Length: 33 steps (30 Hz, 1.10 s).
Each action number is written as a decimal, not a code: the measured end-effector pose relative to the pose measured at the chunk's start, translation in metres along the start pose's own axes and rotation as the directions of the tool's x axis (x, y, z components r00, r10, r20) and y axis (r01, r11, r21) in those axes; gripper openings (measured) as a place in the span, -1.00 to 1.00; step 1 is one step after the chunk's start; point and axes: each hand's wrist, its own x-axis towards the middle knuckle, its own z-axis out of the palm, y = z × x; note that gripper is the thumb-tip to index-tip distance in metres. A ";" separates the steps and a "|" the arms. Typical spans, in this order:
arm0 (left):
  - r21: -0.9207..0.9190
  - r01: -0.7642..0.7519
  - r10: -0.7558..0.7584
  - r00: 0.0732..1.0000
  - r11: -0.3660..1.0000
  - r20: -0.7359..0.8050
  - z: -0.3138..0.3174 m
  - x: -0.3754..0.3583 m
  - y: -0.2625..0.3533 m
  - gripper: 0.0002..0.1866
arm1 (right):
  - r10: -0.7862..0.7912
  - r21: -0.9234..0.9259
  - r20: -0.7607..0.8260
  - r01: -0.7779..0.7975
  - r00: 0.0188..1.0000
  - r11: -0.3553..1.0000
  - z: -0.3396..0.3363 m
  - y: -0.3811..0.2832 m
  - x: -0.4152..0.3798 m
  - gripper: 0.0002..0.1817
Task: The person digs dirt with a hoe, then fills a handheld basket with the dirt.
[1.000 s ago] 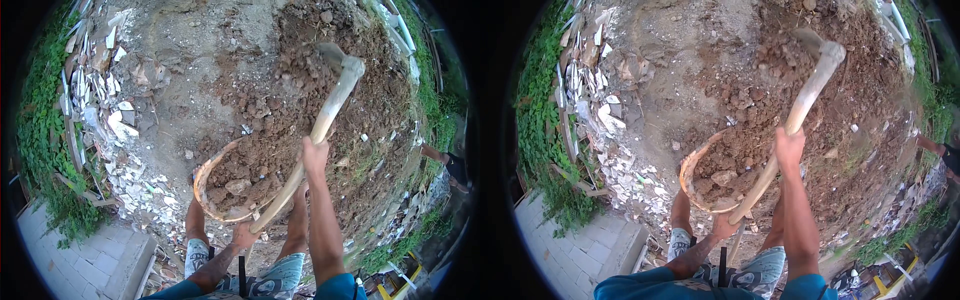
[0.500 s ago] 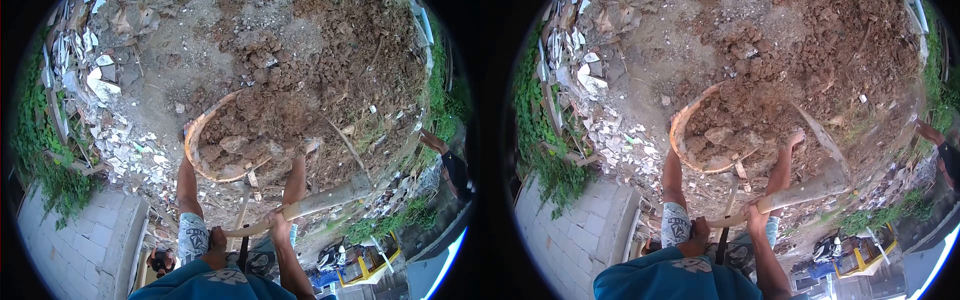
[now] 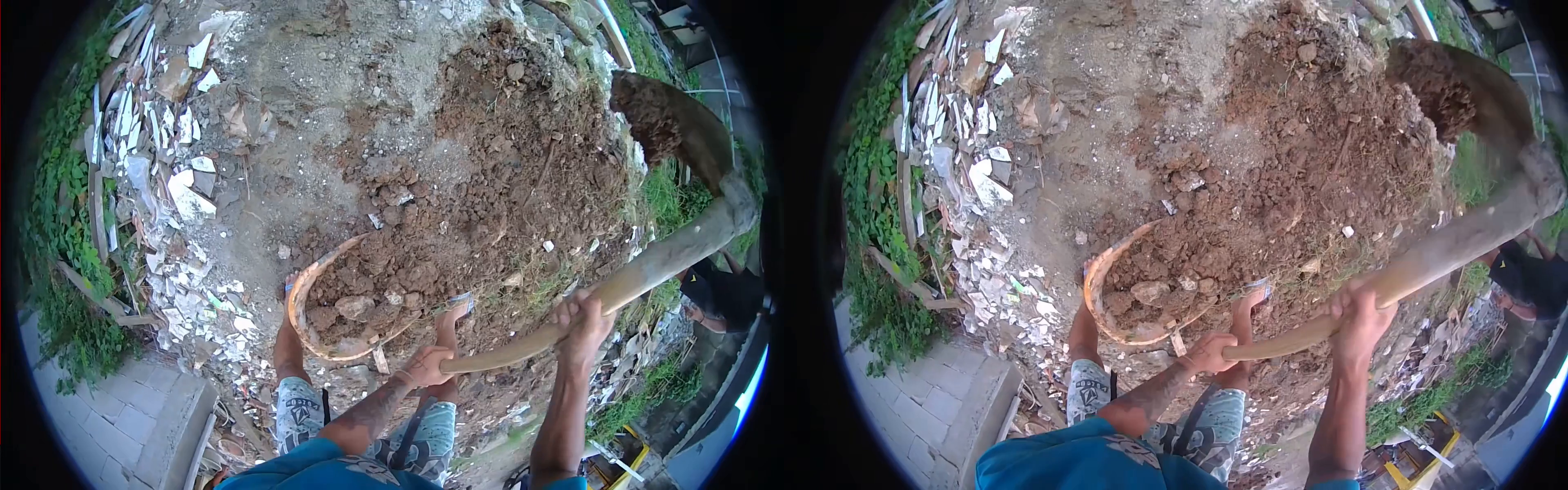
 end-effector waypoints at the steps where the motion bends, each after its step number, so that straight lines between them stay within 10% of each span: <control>1: 0.076 -0.190 0.198 0.972 0.979 -0.123 -0.009 0.043 0.029 -0.78 | -0.083 0.011 0.048 0.082 0.995 0.997 -0.014 -0.025 0.032 -0.85; 3: 0.077 -0.267 0.275 0.954 0.961 -0.119 -0.034 0.125 0.077 -0.78 | -0.431 -0.128 -0.059 0.422 0.900 0.898 0.009 -0.094 0.086 -0.75; 7: 0.136 -0.449 0.468 0.817 0.883 -0.336 -0.115 0.228 0.142 -0.79 | -0.616 -0.477 0.044 0.558 0.787 0.679 0.067 -0.157 0.170 -0.66; 9: 0.074 -0.314 0.321 0.890 0.947 -0.324 -0.127 0.231 0.079 -0.82 | -0.609 -0.452 0.002 0.544 0.793 0.707 0.086 -0.097 0.234 -0.65; 12: -0.083 -0.010 -0.026 0.907 0.996 -0.420 -0.058 0.112 -0.080 -0.76 | -0.125 -0.547 0.004 0.107 0.992 0.830 0.158 0.152 0.173 -0.65; 14: -0.371 0.548 -0.638 0.747 0.749 -0.186 -0.035 0.026 -0.118 -0.78 | 0.076 -0.675 -0.004 -0.059 0.997 0.736 0.179 0.294 0.145 -0.57; 26: -0.310 0.478 -0.547 0.815 0.822 -0.192 -0.050 0.037 -0.075 -0.77 | 0.417 -0.567 0.100 -0.292 0.904 0.770 0.182 0.277 0.203 -0.58; 33: -0.188 0.468 -0.504 0.806 0.864 -0.309 -0.029 -0.040 -0.095 -0.77 | 0.280 -0.326 0.050 -0.249 0.959 0.912 0.142 0.253 0.096 -0.69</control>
